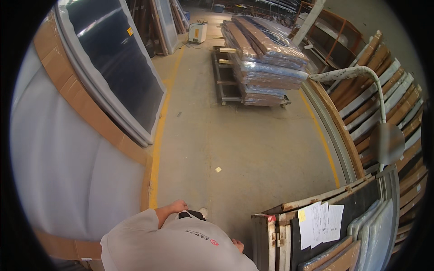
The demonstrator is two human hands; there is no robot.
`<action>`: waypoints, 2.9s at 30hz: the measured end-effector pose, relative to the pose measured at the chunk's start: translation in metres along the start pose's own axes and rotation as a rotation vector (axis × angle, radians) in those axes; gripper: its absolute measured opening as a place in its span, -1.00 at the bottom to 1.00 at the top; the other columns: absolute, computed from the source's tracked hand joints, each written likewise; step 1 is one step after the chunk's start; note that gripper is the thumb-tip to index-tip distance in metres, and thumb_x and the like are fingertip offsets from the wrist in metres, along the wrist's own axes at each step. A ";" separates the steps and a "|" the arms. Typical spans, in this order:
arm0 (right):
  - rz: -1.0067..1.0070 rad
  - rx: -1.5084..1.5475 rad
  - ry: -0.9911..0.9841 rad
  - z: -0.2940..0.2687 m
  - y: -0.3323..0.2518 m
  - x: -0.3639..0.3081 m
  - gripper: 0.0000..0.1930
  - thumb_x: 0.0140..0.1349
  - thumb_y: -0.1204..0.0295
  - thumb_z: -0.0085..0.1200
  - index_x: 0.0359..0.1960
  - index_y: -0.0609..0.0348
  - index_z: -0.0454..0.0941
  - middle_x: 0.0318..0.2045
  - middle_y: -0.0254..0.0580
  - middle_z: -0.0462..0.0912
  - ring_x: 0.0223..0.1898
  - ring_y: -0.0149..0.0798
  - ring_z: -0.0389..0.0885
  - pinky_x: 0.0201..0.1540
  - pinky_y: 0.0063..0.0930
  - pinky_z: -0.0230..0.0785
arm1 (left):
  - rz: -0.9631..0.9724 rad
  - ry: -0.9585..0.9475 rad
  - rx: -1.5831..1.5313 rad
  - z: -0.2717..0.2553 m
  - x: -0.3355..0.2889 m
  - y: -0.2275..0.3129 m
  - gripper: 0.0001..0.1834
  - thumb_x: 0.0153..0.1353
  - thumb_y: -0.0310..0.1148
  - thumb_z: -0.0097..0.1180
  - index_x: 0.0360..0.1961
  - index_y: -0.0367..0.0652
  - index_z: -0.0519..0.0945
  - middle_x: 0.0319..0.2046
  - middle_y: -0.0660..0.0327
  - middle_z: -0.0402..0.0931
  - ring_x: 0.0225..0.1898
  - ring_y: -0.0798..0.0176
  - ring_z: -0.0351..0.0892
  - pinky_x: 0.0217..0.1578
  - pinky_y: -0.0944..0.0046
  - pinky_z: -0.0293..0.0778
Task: The person uses a T-shaped tool to pull a plastic strap around a stack of large, brown, wrapped boxes on a pallet.
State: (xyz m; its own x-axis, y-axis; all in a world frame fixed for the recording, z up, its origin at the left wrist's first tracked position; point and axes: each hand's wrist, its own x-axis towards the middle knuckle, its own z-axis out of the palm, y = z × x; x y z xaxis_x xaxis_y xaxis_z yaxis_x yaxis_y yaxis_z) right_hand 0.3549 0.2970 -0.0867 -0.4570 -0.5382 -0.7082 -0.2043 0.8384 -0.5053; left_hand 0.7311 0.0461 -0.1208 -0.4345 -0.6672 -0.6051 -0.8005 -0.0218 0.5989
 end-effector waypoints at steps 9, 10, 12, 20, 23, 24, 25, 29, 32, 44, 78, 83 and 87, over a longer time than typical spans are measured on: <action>-0.124 0.254 -0.533 0.024 -0.336 0.143 -0.72 0.41 0.38 0.06 -0.01 0.39 0.55 -0.25 -0.10 0.69 -0.28 -0.32 0.64 -0.18 -0.45 0.54 | -0.429 0.739 -0.795 -0.235 0.052 -0.049 -0.74 0.14 -0.33 0.06 -0.39 -0.30 0.71 -0.56 0.18 0.59 -0.49 0.28 0.52 -0.43 0.26 0.42; -0.097 0.265 -0.534 0.029 -0.361 0.172 -0.72 0.40 0.38 0.06 -0.03 0.39 0.55 -0.26 -0.09 0.69 -0.30 -0.32 0.64 -0.20 -0.45 0.54 | -0.492 0.773 -0.864 -0.243 0.056 -0.063 -0.75 0.14 -0.35 0.06 -0.40 -0.31 0.70 -0.57 0.20 0.56 -0.53 0.32 0.48 -0.49 0.28 0.37; -0.103 0.207 -0.543 0.041 -0.407 0.233 -0.72 0.40 0.38 0.06 -0.06 0.40 0.56 -0.29 -0.10 0.69 -0.32 -0.32 0.64 -0.22 -0.44 0.54 | -0.682 0.813 -0.942 -0.246 0.059 -0.070 -0.77 0.15 -0.37 0.06 -0.48 -0.30 0.66 -0.64 0.23 0.49 -0.63 0.34 0.38 -0.60 0.27 0.27; -0.246 0.085 -0.543 0.096 -0.703 0.427 -0.71 0.32 0.36 0.03 -0.17 0.41 0.62 -0.37 -0.10 0.69 -0.42 -0.30 0.63 -0.29 -0.43 0.54 | -0.286 0.134 0.165 -0.251 0.119 -0.146 -0.72 0.19 -0.24 0.07 -0.47 -0.22 0.68 -0.47 -0.07 0.65 -0.43 0.00 0.69 -0.37 0.04 0.56; -0.479 -0.221 -0.547 0.114 -0.843 0.483 -0.66 0.30 0.32 0.02 -0.13 0.40 0.62 -0.33 -0.05 0.71 -0.37 -0.27 0.69 -0.24 -0.38 0.56 | -0.202 0.329 0.094 -0.354 0.221 -0.106 -0.70 0.20 -0.22 0.08 -0.38 -0.23 0.71 -0.40 -0.09 0.67 -0.37 0.02 0.71 -0.29 0.08 0.58; -0.555 -0.308 -0.553 0.121 -0.892 0.500 -0.65 0.30 0.30 0.02 -0.12 0.40 0.62 -0.31 -0.03 0.72 -0.36 -0.26 0.70 -0.22 -0.36 0.57 | -0.220 0.586 -0.122 -0.423 0.246 -0.039 -0.70 0.21 -0.24 0.08 -0.35 -0.25 0.73 -0.42 -0.05 0.69 -0.41 0.08 0.70 -0.33 0.14 0.58; -0.628 -0.379 -0.564 0.128 -0.941 0.514 -0.64 0.30 0.29 0.01 -0.10 0.39 0.63 -0.29 0.00 0.73 -0.34 -0.24 0.72 -0.19 -0.33 0.57 | -0.347 0.618 -0.451 -0.471 0.280 -0.022 -0.70 0.20 -0.25 0.08 -0.32 -0.25 0.74 -0.42 0.01 0.69 -0.39 0.12 0.70 -0.32 0.18 0.59; -0.857 -0.592 -0.490 0.178 -1.105 0.591 -0.61 0.31 0.24 0.00 -0.06 0.34 0.63 -0.26 0.06 0.73 -0.30 -0.16 0.74 -0.11 -0.28 0.55 | -0.463 0.764 -1.192 -0.616 0.421 -0.014 -0.72 0.19 -0.33 0.07 -0.32 -0.32 0.73 -0.47 0.18 0.65 -0.42 0.34 0.60 -0.36 0.38 0.52; -0.940 -0.621 -0.452 0.233 -1.206 0.639 -0.60 0.33 0.21 0.00 -0.06 0.34 0.63 -0.24 0.10 0.73 -0.22 -0.06 0.73 -0.05 -0.24 0.53 | -0.331 0.796 -0.978 -0.694 0.497 -0.063 -0.75 0.16 -0.37 0.07 -0.36 -0.34 0.72 -0.50 0.18 0.63 -0.46 0.35 0.57 -0.40 0.35 0.48; -0.378 -0.264 -0.615 0.369 -1.535 0.727 -0.60 0.31 0.16 0.08 -0.02 0.22 0.66 -0.19 0.02 0.74 -0.06 -0.02 0.70 0.05 -0.23 0.47 | -0.156 0.877 -0.762 -1.326 0.777 -0.133 -0.73 0.15 -0.29 0.10 -0.44 -0.31 0.69 -0.58 0.22 0.56 -0.46 0.36 0.52 -0.39 0.29 0.40; -0.547 -0.386 -0.294 0.760 -2.624 1.240 -0.64 0.32 0.27 0.04 -0.06 0.33 0.63 -0.22 0.13 0.72 -0.11 -0.01 0.70 -0.04 -0.23 0.49 | -0.358 0.680 -0.744 -2.410 1.560 -0.483 -0.70 0.07 -0.26 0.15 -0.66 -0.27 0.57 -0.71 0.19 0.49 -0.64 0.26 0.42 -0.53 0.12 0.35; -0.382 -0.346 -0.274 0.807 -2.763 1.335 -0.63 0.29 0.22 0.06 -0.09 0.30 0.66 -0.21 0.11 0.73 -0.08 0.00 0.71 0.00 -0.25 0.50 | -0.128 0.739 -1.174 -2.604 1.712 -0.455 -0.73 0.10 -0.41 0.08 -0.73 -0.18 0.43 -0.73 0.23 0.38 -0.68 0.31 0.32 -0.55 0.24 0.31; -0.539 -0.425 -0.342 0.825 -2.902 1.436 -0.64 0.29 0.25 0.07 -0.12 0.33 0.65 -0.24 0.14 0.72 -0.12 -0.01 0.71 -0.04 -0.24 0.51 | -0.251 0.716 -1.642 -2.682 1.830 -0.459 -0.78 0.16 -0.40 0.06 -0.62 -0.15 0.44 -0.66 0.22 0.42 -0.63 0.26 0.39 -0.51 0.24 0.39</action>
State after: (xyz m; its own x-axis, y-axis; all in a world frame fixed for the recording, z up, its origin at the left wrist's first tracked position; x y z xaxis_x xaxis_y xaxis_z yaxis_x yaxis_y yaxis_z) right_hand 1.0051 -2.9798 -0.0442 0.0798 -0.8206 -0.5659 -0.6702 0.3760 -0.6399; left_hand 1.4110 -3.1618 -0.0961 0.2178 -0.6800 -0.7002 0.5601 -0.5004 0.6602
